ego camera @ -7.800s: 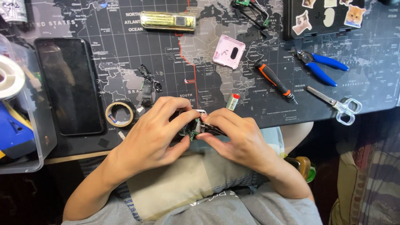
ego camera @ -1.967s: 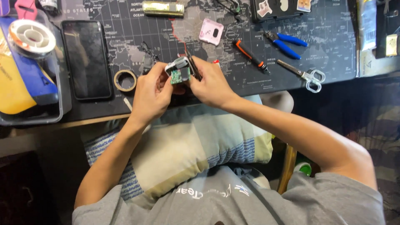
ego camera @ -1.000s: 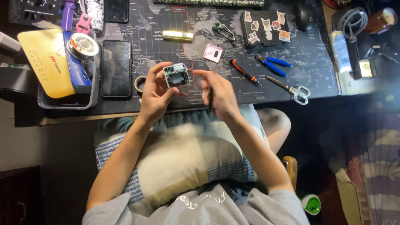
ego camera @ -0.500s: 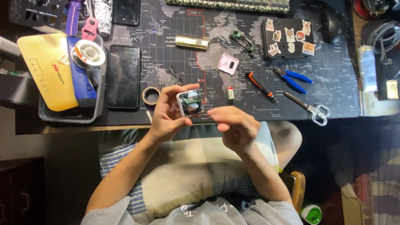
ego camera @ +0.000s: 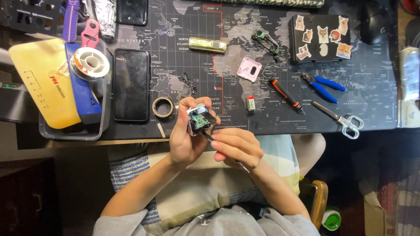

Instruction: Repairing or assembling a small electronic device by connecting internal components and fitting them into the housing.

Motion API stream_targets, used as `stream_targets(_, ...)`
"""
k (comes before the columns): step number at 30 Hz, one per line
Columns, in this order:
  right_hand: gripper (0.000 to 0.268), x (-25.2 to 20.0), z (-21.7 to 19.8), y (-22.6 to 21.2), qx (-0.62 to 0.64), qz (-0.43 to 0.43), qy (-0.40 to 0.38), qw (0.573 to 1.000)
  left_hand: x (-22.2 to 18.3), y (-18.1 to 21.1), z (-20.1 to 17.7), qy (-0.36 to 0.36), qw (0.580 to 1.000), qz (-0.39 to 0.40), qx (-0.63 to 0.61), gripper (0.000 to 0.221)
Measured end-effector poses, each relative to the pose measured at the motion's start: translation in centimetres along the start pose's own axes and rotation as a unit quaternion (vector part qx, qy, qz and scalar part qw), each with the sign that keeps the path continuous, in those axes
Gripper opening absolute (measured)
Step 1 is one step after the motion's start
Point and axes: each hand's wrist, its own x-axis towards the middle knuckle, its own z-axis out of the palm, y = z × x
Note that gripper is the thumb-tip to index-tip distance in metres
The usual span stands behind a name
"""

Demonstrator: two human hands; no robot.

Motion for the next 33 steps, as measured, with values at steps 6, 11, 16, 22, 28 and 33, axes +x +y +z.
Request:
stream_targets(6, 0.013, -0.1, 2.7, 0.7, -0.088, -0.107, 0.069, 0.988, -0.3, 1.0, 1.1, 0.084, 0.996, -0.002, -0.030, 0.028)
stream_targets(11, 0.016, -0.3, 2.6, 0.3, -0.075, -0.087, 0.064, 0.991, -0.3, 0.9, 1.1, 0.092, 0.995, 0.007, -0.029, 0.029)
stream_targets(16, 0.027, -2.1, 2.4, 0.5, 0.015, -0.035, 0.096, 0.995, -0.5, 1.1, 1.5, 0.074, 0.996, 0.013, -0.038, 0.030)
stream_targets(22, 0.045, -1.3, 0.7, -0.1, 0.109, 0.015, 0.175, 0.979, -0.6, 0.5, 0.9, 0.035, 0.998, 0.021, -0.039, 0.031)
stream_targets(28, 0.024, 1.4, 1.1, -0.2, -0.079, 0.110, 0.015, 0.991, -1.4, 0.6, 1.5, 0.029, 0.999, -0.014, 0.031, 0.036)
stream_targets(33, 0.018, 2.2, 0.3, -0.5, -0.096, 0.149, -0.046, 0.983, -1.0, 0.6, 1.7, 0.006, 0.999, -0.020, 0.049, 0.035)
